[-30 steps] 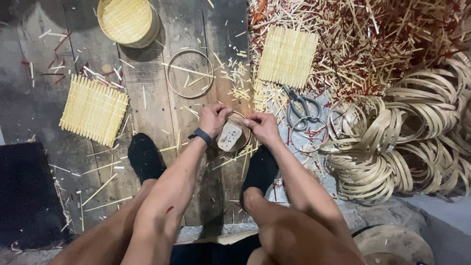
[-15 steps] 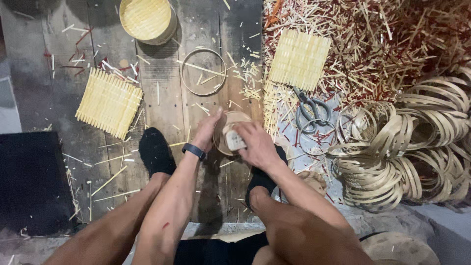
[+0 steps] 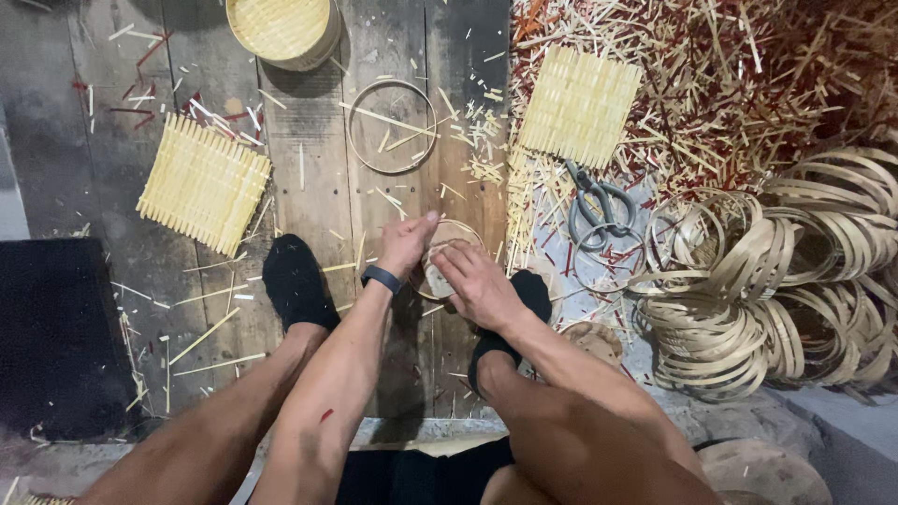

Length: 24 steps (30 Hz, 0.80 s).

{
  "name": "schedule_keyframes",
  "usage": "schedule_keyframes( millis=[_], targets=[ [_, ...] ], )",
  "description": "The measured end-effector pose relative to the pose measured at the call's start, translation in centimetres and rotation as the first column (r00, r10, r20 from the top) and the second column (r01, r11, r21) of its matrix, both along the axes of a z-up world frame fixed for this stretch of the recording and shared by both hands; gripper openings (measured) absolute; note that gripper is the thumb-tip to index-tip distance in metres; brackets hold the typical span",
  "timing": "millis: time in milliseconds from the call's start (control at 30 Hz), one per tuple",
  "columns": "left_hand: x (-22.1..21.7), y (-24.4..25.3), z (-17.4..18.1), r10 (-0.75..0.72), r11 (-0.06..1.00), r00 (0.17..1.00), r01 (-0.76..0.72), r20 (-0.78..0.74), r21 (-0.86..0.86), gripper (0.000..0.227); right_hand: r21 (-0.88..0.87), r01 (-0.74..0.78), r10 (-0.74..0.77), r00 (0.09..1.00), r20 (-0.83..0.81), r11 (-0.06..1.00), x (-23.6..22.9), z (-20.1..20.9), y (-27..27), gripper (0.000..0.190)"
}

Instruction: The person assembles small bamboo containers by weaving strips around circular wooden bases and forms, trimming excess material with scissors.

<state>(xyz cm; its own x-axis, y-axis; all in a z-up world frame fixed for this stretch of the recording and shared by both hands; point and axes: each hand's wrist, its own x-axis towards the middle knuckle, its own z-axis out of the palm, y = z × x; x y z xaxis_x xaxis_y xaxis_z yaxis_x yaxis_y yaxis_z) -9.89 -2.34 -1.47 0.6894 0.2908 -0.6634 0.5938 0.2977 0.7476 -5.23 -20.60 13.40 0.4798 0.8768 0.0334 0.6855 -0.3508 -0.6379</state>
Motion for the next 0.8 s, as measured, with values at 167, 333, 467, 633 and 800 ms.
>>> schedule_keyframes(
  millis=[167, 333, 467, 633, 800],
  targets=[
    [0.9, 1.2, 2.7, 0.075, 0.979, 0.989, -0.098, -0.127, -0.181, 0.026, 0.217, 0.11, -0.077, 0.985, -0.157, 0.97, 0.3, -0.2, -1.2, 0.061],
    [0.6, 3.7, 3.7, 0.419, 0.864, 0.878, -0.464, -0.231, -0.195, 0.032, 0.084, 0.68, -0.31, 0.436, -0.845, 0.729, 1.8, 1.0, -4.1, 0.054],
    [-0.5, 4.6, 2.9, 0.611, 0.725, 0.787, -0.598, -0.082, -0.342, 0.034, 0.034, 0.886, -0.52, 0.301, -0.799, 0.462, 5.0, 0.7, -6.6, 0.057],
    [-1.4, 4.4, 1.4, 0.612, 0.732, 0.79, -0.579, -0.026, -0.358, 0.036, -0.017, 0.923, -0.525, 0.203, -0.827, 0.385, 4.9, -0.8, -7.6, 0.061],
    [-1.5, 4.5, 1.3, 0.411, 0.903, 0.911, -0.412, 0.038, 0.118, 0.033, -0.021, 0.869, -0.634, 0.344, -0.693, 0.495, 3.7, -1.7, -7.4, 0.058]
  ],
)
